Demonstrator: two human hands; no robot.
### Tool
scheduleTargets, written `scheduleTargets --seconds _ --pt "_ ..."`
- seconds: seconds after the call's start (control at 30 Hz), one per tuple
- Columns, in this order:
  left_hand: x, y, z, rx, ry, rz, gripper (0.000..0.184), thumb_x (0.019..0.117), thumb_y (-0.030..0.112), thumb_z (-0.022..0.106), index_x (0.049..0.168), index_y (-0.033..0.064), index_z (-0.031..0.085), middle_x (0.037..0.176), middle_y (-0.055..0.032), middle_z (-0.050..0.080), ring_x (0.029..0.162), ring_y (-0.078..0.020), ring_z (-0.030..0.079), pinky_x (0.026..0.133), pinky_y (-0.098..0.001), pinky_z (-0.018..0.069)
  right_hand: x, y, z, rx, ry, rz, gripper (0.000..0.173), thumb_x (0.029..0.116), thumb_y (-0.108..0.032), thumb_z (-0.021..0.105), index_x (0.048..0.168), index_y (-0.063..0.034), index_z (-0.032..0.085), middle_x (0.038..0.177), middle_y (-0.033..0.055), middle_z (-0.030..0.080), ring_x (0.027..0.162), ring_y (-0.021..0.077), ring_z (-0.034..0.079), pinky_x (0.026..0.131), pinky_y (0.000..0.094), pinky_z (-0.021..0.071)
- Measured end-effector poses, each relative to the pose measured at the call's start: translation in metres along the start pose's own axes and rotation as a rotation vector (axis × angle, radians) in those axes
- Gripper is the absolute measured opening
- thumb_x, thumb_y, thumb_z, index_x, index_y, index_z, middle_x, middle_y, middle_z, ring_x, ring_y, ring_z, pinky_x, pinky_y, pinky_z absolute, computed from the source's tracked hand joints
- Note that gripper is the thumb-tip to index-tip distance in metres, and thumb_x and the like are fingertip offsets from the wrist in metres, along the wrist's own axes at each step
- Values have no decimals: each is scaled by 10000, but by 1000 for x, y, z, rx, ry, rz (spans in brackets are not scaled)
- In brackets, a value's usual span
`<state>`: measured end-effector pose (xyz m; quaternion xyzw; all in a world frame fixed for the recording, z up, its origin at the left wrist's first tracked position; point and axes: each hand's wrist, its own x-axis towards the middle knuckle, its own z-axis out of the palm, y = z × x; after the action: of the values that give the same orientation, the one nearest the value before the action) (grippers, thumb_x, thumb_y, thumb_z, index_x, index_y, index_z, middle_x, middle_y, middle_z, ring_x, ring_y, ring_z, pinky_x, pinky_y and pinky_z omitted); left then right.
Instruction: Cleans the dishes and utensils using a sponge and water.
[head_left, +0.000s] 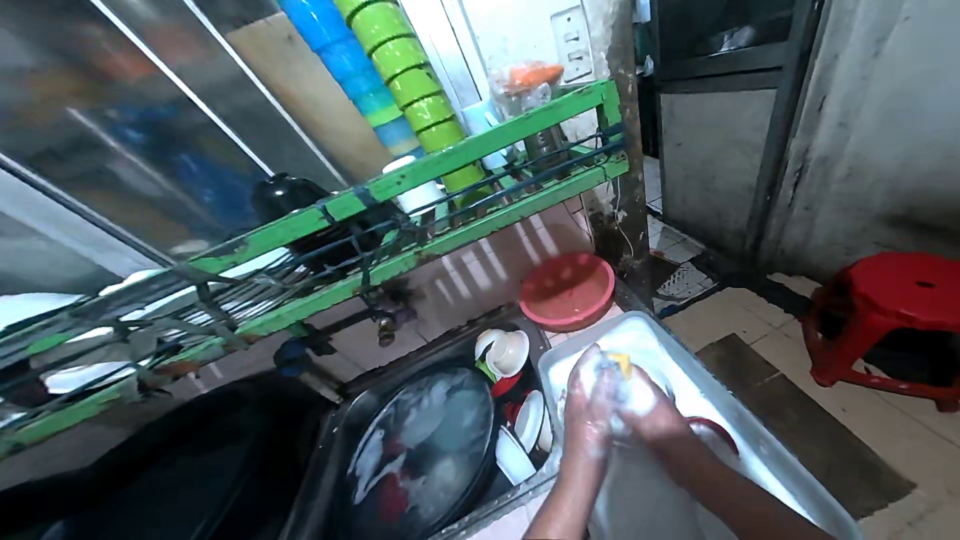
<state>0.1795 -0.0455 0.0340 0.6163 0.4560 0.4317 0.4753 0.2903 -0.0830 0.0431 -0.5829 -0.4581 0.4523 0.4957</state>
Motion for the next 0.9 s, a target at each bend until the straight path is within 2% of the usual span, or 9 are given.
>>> scheduleTargets --seconds 0.07,0.13,0.23,0.33,0.47,0.53,0.67,0.77,0.9 --pt "4 2 -12 -191 -42 -103 426 1065 215 410 1380 -28 563 1327 -155 627 1188 -170 614 1026 -349 508 -3 -11 -12 -404 -354 -121 481 959 -148 666 1365 86 555 1348 254 607 1299 312 567 1141 440 414" --pt "5 8 -21 -387 -127 -247 351 1052 166 393 1262 -26 599 1071 -101 685 958 -146 668 852 -327 570 1 -19 -24 -698 -588 -311 371 987 -176 628 1321 -15 627 1316 219 632 1282 364 571 1097 526 441" --pt "5 17 -24 -570 -174 -436 362 1113 248 342 1183 19 614 922 -106 705 833 -188 704 740 -364 608 13 -21 -41 -911 -563 -609 414 972 -70 591 1377 -141 639 1378 195 606 1335 413 521 1092 605 429" --pt "13 24 -24 -491 -140 -292 350 1100 223 357 1220 6 605 1004 -119 707 916 -190 703 824 -370 604 34 -1 -49 -953 -346 -832 361 975 -127 607 1326 -184 670 1289 129 673 1244 372 596 1031 578 487" --pt "23 20 -22 -176 7 -24 345 985 166 534 1263 4 659 1130 -116 702 1002 -167 680 887 -347 573 3 11 -9 -759 -204 -433 497 965 -174 612 1434 -20 565 1430 233 577 1380 439 487 1153 595 377" --pt "20 8 -24 -165 28 24 370 957 166 519 1253 3 668 1196 -117 693 1083 -160 660 948 -346 548 -11 15 17 -473 -39 -339 530 921 -194 685 1358 88 583 1342 265 626 1301 390 575 1125 513 438" --pt "10 -21 -42 -448 166 26 453 1031 251 384 1345 -30 547 1197 -137 669 1072 -164 667 929 -355 575 -11 -7 8 -6 -259 34 501 930 -112 690 1391 14 540 1238 145 662 1110 162 656 982 338 547" --pt "14 -50 -100 -291 461 58 472 1082 268 343 1425 -18 495 1270 -161 641 1117 -194 651 954 -400 567 -1 11 -31 -117 -245 34 532 885 -210 770 1346 -17 589 1193 101 691 1078 136 668 962 333 558" --pt "17 -101 -200 161 749 -97 475 1118 205 337 1504 -59 423 1540 -262 435 1403 -327 460 1157 -480 380 -18 29 -91 -568 -168 66 535 933 -260 716 1365 28 586 1288 239 651 1228 347 621 1082 527 462"
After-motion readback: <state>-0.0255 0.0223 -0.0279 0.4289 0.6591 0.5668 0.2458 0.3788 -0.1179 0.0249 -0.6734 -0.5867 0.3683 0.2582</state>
